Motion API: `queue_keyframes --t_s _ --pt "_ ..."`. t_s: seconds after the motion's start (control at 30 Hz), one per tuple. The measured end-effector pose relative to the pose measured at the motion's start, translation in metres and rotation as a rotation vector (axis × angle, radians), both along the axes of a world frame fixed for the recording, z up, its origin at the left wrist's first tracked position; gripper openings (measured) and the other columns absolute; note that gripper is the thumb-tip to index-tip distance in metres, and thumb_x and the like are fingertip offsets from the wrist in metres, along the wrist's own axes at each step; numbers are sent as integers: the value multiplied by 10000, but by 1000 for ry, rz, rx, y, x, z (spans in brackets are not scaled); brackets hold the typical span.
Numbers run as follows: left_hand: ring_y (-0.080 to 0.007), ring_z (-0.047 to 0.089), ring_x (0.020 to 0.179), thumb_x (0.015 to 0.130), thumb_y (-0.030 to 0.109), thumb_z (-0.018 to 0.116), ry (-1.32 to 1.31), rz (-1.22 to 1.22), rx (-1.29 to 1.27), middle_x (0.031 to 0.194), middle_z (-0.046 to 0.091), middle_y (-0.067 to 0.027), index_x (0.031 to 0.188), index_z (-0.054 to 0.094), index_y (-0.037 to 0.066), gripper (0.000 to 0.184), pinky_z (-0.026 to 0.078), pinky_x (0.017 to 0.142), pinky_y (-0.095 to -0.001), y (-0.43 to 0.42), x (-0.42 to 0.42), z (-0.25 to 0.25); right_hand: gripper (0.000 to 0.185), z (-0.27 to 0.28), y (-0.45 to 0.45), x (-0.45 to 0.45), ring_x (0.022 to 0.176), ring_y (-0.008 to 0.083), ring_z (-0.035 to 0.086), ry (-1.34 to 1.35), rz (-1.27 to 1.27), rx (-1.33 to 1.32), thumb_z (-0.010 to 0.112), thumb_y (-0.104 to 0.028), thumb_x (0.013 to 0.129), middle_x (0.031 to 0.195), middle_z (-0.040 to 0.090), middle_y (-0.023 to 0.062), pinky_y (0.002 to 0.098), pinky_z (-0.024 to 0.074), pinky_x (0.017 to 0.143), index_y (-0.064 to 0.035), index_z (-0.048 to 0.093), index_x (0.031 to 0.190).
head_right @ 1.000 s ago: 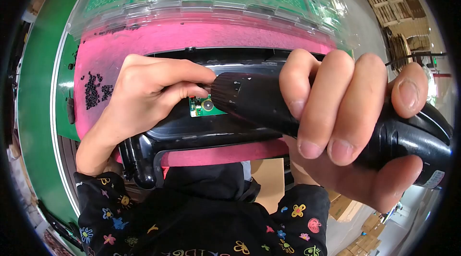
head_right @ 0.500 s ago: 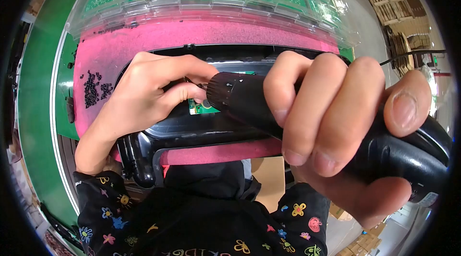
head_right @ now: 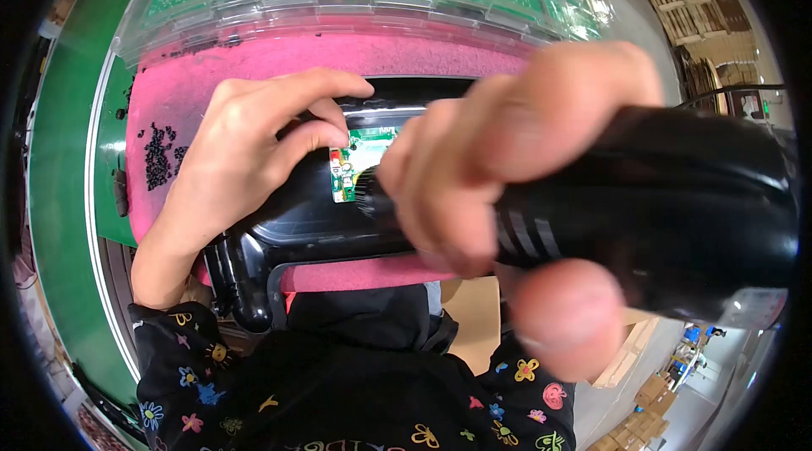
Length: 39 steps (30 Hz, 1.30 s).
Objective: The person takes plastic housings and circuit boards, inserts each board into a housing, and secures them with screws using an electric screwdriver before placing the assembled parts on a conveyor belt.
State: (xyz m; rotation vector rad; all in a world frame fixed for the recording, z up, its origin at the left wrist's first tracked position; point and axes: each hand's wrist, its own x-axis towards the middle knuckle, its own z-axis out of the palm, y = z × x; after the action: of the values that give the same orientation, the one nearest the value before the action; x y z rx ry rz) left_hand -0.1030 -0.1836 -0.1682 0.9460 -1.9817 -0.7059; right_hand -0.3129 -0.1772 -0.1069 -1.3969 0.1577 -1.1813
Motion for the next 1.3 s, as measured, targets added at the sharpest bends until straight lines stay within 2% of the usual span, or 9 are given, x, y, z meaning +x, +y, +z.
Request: queue_keyframes --t_s 0.07,0.23,0.27,0.33,0.53,0.63,0.77,1.07,1.3 --pt "-291 689 716 805 -32 680 -41 22 43 760 673 -135 1128 637 22 331 532 646 -347 2 2 7 404 -3 0 1 557 97 528 80 45 34 669 -348 890 717 557 -24 291 397 602 -124 454 1148" --pt "-326 656 713 853 4 654 -38 76 44 780 648 -147 1076 624 12 225 512 649 -375 3 -2 0 426 -6 10 4 557 107 519 220 -37 36 683 -361 891 708 545 -17 298 391 601 -124 452 1159" --pt "-326 656 713 853 4 654 -36 82 45 780 648 -147 1076 624 12 225 512 649 -375 2 -1 0 433 -1 17 9 557 112 517 264 -126 120 692 -370 888 706 544 -15 305 392 601 -124 452 1152" --pt "-331 655 763 841 -8 661 -104 99 -168 834 657 -157 1061 623 1 223 512 672 -388 0 0 -2 440 -1 16 11 556 117 515 312 -214 204 700 -378 885 704 543 -13 312 392 602 -124 451 1145" --pt "-339 659 794 792 -48 684 -44 90 -146 852 662 -171 1058 627 -21 274 513 680 -409 4 2 -5 439 -4 9 10 563 126 515 268 -41 73 722 -380 873 692 534 -5 319 393 604 -128 454 1115" --pt "-346 658 770 767 -56 694 -145 55 -28 849 665 -187 1066 630 -21 307 513 657 -419 6 6 1 441 -2 15 14 549 123 516 329 -140 211 732 -370 866 695 546 -6 321 400 589 -127 457 1110" --pt "-360 652 757 763 -55 695 -170 45 -1 851 668 -196 1057 631 -23 302 511 636 -426 6 5 3 433 -10 2 11 531 124 526 248 39 -24 738 -331 854 699 575 1 320 412 550 -124 459 1112" --pt "-368 642 743 732 -62 718 -150 28 -82 809 654 -177 1015 634 -25 298 503 626 -421 7 7 1 418 -11 2 9 545 117 563 189 48 -34 724 -337 865 730 604 -16 298 422 550 -126 459 1110" --pt "-340 646 744 706 5 764 -102 -125 128 778 664 -147 877 659 -26 203 519 648 -398 9 8 0 422 -6 2 5 525 82 546 22 -44 -118 727 -345 832 674 584 -38 254 401 550 -113 472 1075"
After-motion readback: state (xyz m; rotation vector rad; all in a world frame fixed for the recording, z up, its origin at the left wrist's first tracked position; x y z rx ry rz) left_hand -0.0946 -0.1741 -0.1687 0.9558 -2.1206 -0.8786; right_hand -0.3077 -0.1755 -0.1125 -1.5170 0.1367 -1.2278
